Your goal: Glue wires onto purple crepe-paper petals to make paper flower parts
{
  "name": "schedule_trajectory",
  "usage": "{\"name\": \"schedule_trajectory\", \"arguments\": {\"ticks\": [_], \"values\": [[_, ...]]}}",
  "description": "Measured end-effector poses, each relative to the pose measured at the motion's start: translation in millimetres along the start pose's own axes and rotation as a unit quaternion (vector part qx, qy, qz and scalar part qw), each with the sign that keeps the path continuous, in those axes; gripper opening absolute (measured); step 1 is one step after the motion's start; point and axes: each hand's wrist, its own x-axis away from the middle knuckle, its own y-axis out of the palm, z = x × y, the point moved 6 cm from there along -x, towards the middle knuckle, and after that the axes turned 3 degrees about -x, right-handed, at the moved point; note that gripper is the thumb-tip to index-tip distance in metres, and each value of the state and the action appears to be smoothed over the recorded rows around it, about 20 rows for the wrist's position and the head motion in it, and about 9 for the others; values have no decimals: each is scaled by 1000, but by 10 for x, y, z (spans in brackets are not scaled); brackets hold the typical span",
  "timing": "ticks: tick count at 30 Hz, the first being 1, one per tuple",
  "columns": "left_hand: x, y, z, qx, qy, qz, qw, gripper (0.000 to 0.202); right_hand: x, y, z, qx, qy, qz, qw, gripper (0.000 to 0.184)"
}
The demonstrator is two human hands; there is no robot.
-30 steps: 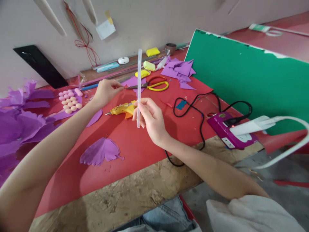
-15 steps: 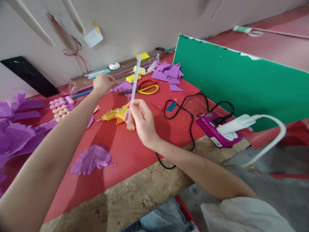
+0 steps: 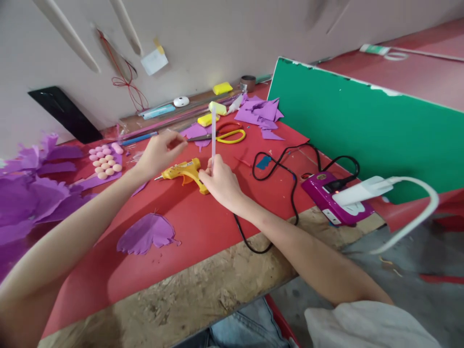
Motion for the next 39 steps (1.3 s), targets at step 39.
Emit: {"name": "schedule_trajectory", "arguments": {"ticks": [39], "values": [[1151,636,-111,575,-159,-21,803,13,462,99,-379,-138,-277,51,950,29]]}}
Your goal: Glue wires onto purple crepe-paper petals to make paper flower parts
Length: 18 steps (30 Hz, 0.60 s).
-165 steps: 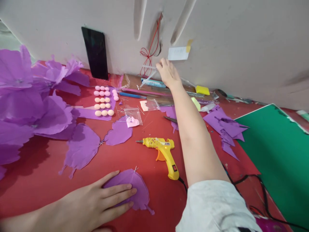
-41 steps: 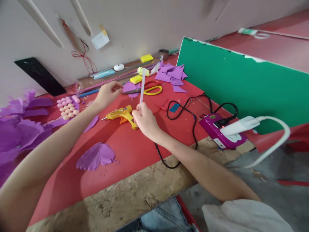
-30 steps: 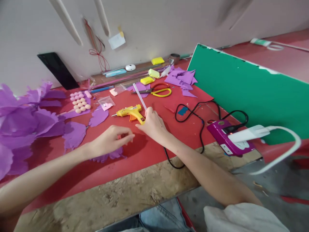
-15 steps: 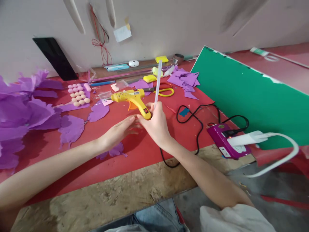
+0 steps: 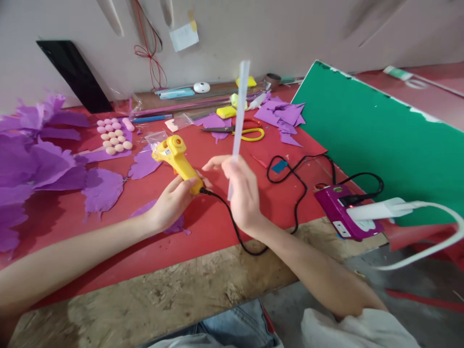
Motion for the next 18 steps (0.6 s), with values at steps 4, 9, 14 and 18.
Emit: {"name": "schedule_trajectory", "arguments": {"ticks": [4,9,14,18], "values": [[22,91,-15,2,8,-59,998,21,-129,-131,-30,-49,-12,36,998,37],[27,156,-2,-4,24,-98,995,41,-126,-126,-194,-65,-89,35,993,25],[33,165,25,-22,32,-116,992,51,-99,-125,-267,-42,-132,49,989,14],[42,172,28,-39,29,-132,990,59,-89,-111,-213,-48,-109,36,992,16]]}}
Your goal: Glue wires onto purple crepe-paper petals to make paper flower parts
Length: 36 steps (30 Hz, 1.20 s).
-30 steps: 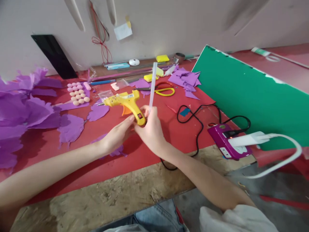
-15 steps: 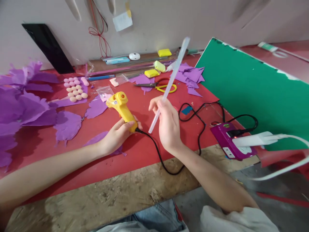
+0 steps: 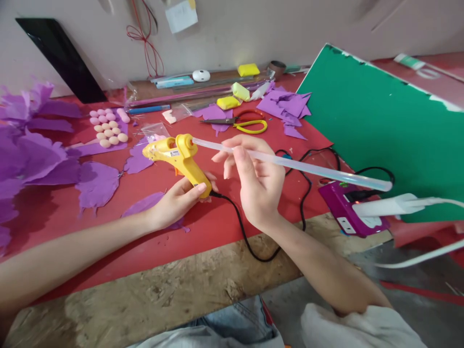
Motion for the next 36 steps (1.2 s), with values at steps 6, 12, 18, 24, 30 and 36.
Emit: {"name": "schedule_trajectory", "arguments": {"ticks": [6,12,18,24,30,36], "values": [[-8,23,44,-28,6,-20,999,62,-18,-21,6,16,-7,13,1000,20],[25,17,32,-55,1,-23,998,58,-19,-25,-43,68,-1,25,997,32],[21,52,19,-75,-4,-46,996,49,35,-67,-38,153,-36,27,987,34],[20,68,13,-71,-3,-57,996,50,-22,-69,51,71,-23,21,997,29],[17,58,-4,-67,-4,-61,996,46,-47,-76,92,78,4,29,996,37],[19,54,-3,-67,-5,-55,996,44,-40,-48,62,43,2,24,999,29]]}}
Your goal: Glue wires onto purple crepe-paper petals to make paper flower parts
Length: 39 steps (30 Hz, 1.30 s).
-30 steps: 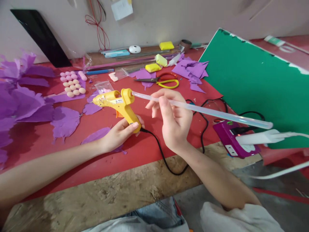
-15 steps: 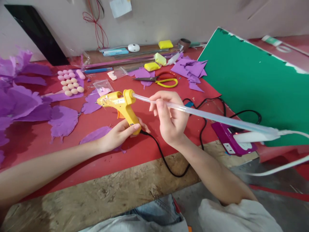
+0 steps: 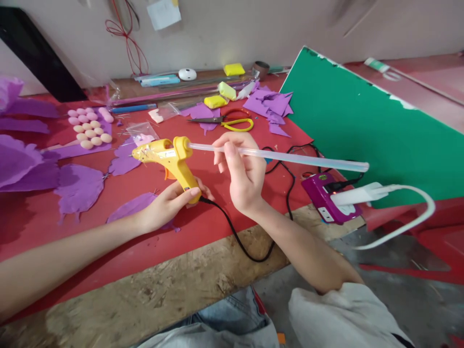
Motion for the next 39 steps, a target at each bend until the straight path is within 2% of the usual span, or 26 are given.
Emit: {"name": "schedule_trajectory", "arguments": {"ticks": [5,9,12,17,20,22,26,29,33,39], "values": [[-3,2,11,2,-1,0,1000,47,-72,-60,41,-50,64,31,996,23],[-9,10,15,5,-1,0,1000,51,-135,-85,123,-117,115,-21,986,18],[-11,11,13,6,-1,-1,1000,54,-140,-95,165,-108,136,-42,984,21],[-6,1,10,3,-2,0,1000,52,-186,-127,99,-19,104,-9,994,13],[0,-4,12,1,-2,-3,1000,49,-242,-139,71,-31,117,-26,992,33],[1,-9,12,1,0,-3,1000,48,-276,-164,17,-44,104,-28,993,40],[0,-13,11,4,2,-3,1000,48,-283,-198,-163,-16,22,-2,1000,20],[-1,-8,9,6,3,-5,1000,47,-244,-166,-216,-7,-2,10,1000,7],[2,-7,-3,12,3,-6,1000,47,-194,-130,-201,-5,-10,26,1000,13],[2,-7,-18,13,3,-7,1000,52,-164,-147,-175,73,-16,43,996,18]]}}
